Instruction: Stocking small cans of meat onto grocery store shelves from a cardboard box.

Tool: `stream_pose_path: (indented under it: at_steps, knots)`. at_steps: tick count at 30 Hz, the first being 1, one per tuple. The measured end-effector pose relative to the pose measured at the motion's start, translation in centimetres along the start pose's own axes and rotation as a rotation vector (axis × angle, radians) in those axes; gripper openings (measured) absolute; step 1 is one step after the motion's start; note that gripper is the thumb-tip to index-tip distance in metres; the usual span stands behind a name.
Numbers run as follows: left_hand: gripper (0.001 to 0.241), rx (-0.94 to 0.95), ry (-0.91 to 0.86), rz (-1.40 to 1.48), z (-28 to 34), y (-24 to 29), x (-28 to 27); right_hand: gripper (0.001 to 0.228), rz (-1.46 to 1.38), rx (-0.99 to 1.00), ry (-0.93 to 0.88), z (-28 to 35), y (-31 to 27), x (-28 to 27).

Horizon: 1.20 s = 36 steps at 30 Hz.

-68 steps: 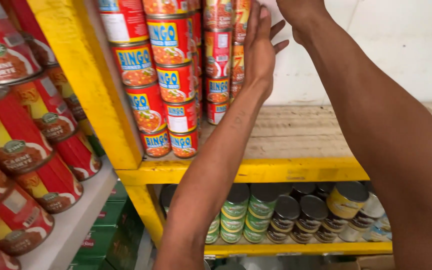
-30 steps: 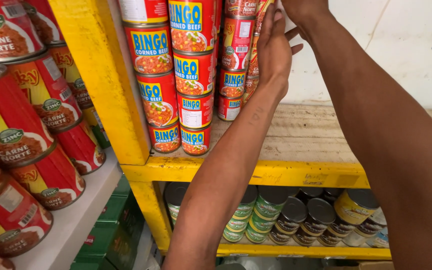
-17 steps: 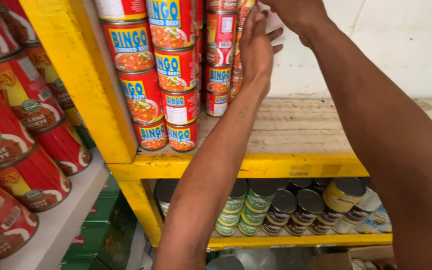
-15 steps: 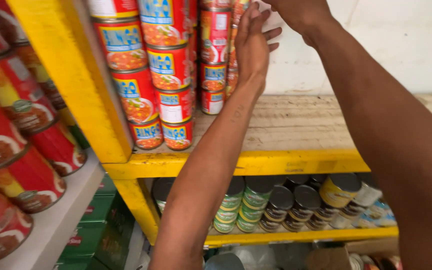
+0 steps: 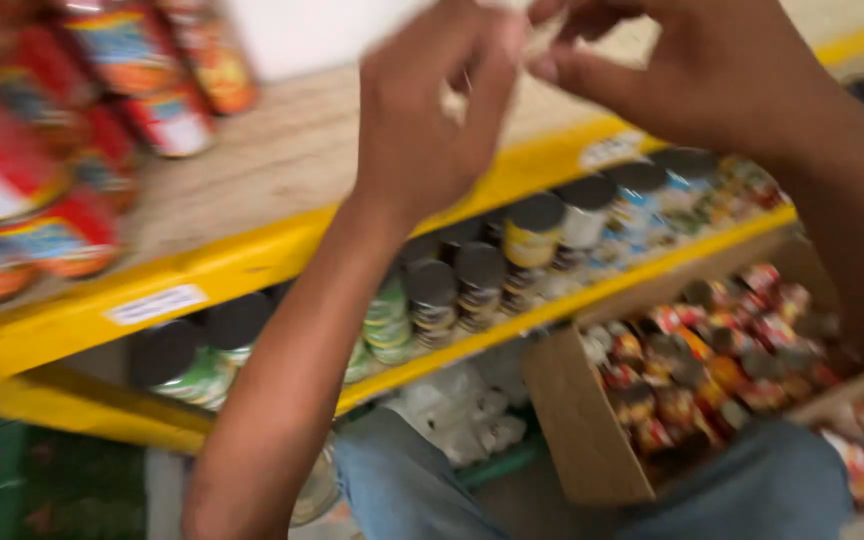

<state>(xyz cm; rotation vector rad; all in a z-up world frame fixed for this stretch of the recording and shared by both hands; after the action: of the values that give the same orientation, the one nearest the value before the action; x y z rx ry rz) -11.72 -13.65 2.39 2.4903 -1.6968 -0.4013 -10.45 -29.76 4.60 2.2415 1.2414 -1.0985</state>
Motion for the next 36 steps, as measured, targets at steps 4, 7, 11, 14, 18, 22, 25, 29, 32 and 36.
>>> stream_pose_path:
  at_steps: [4, 7, 11, 14, 18, 22, 25, 29, 32, 36]
  knots:
    - [0.004, 0.123, -0.171, 0.19, 5.1, 5.7, 5.6, 0.029, 0.001, 0.063, -0.039, 7.8, -0.7, -2.4]
    - [0.003, 0.142, -0.247, 0.277, 9.9, 7.6, 11.8, 0.031, 0.044, 0.096, -0.027, 15.2, 0.5, -4.0]
    - [0.006, -0.192, -0.246, 0.415, 18.0, 4.2, 20.6, 0.029, -0.152, 0.31, 0.014, 24.2, 6.7, -2.3]
    - [0.009, -0.328, -0.303, 0.447, 23.2, 2.7, 27.8, 0.024, -0.223, 0.48, 0.08, 31.2, 12.7, -0.3]
    - [0.011, -0.426, -0.335, 0.46, 30.6, 2.2, 34.9, 0.021, -0.301, 0.637, 0.152, 39.4, 19.0, 4.4]
    - [0.02, -0.577, -0.611, 0.437, 39.8, 2.1, 41.5, 0.023, -0.368, 0.911, 0.189, 48.1, 25.7, 9.3]
    - [0.025, -0.618, -0.756, 0.426, 45.3, 2.2, 43.8, 0.022, -0.258, 1.022, 0.124, 54.5, 30.8, 12.3]
    - [0.024, -0.56, -0.818, 0.439, 48.0, 2.8, 45.4, 0.023, -0.067, 1.114, 0.081, 59.3, 34.5, 12.4]
    - [0.023, -0.619, -0.864, 0.426, 48.8, 3.2, 44.5, 0.025, -0.023, 1.166, 0.006, 60.8, 36.0, 15.1]
    - [0.023, -0.657, -0.939, 0.315, 50.5, 2.3, 45.1, 0.028, -0.055, 0.993, -0.076, 55.3, 34.2, 18.5]
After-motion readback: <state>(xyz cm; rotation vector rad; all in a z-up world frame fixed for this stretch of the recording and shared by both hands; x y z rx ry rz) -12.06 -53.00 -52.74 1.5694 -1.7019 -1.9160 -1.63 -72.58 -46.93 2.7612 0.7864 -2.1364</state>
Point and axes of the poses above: each hand's wrist, its own z-axis away from the middle knuckle, its own x-axis out of the palm, y = z × x, the point moved 9 cm from there along -z, towards the middle knuckle
